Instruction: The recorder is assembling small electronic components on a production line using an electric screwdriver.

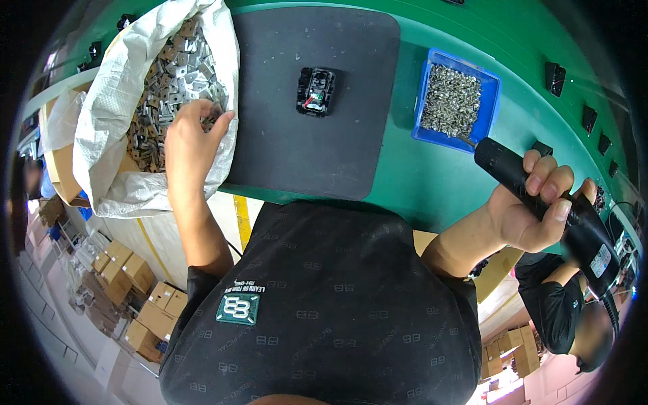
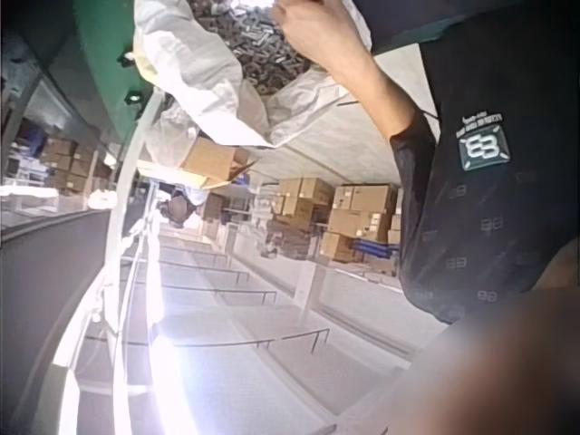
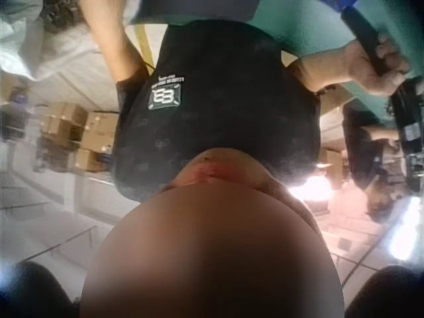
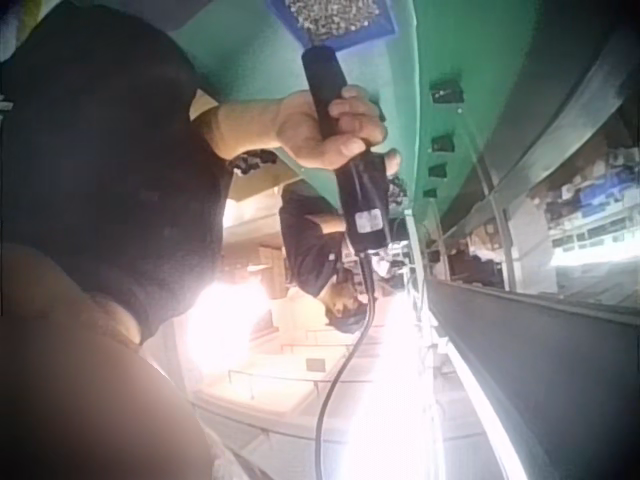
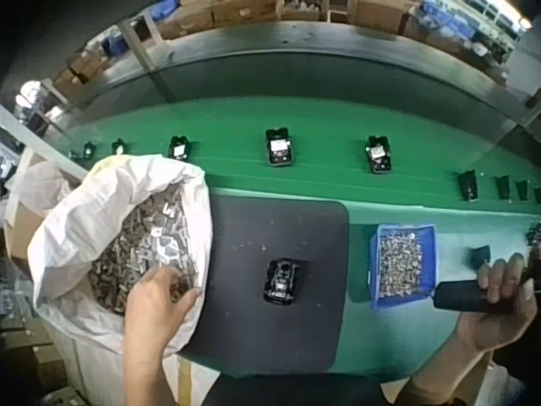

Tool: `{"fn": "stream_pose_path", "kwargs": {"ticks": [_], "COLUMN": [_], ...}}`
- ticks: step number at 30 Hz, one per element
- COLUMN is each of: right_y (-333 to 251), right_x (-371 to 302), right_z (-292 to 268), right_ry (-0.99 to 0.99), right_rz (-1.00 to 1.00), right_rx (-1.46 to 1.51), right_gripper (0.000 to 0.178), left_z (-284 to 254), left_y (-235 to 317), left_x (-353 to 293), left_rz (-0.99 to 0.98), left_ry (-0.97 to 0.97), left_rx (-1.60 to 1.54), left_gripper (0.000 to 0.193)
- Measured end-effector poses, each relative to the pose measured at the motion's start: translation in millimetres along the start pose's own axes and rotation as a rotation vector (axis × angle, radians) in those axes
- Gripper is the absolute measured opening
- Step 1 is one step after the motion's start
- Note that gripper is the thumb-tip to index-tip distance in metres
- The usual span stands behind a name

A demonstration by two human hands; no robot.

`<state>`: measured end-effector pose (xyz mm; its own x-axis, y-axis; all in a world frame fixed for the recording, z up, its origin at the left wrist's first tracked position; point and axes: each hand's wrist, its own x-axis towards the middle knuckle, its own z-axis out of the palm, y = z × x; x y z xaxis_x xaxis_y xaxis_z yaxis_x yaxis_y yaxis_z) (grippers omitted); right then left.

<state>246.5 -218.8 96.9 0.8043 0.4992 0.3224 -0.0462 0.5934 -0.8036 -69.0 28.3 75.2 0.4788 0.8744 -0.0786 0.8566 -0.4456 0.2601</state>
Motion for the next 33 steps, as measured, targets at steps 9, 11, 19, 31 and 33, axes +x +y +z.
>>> {"fn": "stream_pose_path", "kwargs": {"ticks": [9,11,19,31,33], "right_y": [-5.3,-5.4,-3.1,-5.5,-5.9], "right_x": [-9.6,-10.1,-11.4,-13.8,-14.5], "right_z": [-5.0,-8.9,-8.5,-7.7,-9.2], "right_ry": [-0.035,-0.057,-0.059,-0.092,-0.091], "right_rz": [-0.031,-0.030,-0.025,-0.038,-0.039], "right_rx": [-0.055,-0.051,-0.073,-0.075,-0.072], "right_gripper": [0.038,0.041,0.042,0.042,0.042], "left_z": [-2.7,-2.3,3.0,2.0,0.0], "left_y": [-7.5,-7.8,-7.1,0.8,13.7], "left_x": [0.7,-0.9,-14.9,-12.8,-8.0], "left_rz": [0.002,-0.008,-0.144,0.048,0.080], "left_ry": [-0.116,-0.115,-0.088,0.061,0.083], "left_rx": [-0.236,-0.234,-0.421,-0.170,-0.234], "left_gripper": [0.033,0.032,0.019,0.011,0.009]}}
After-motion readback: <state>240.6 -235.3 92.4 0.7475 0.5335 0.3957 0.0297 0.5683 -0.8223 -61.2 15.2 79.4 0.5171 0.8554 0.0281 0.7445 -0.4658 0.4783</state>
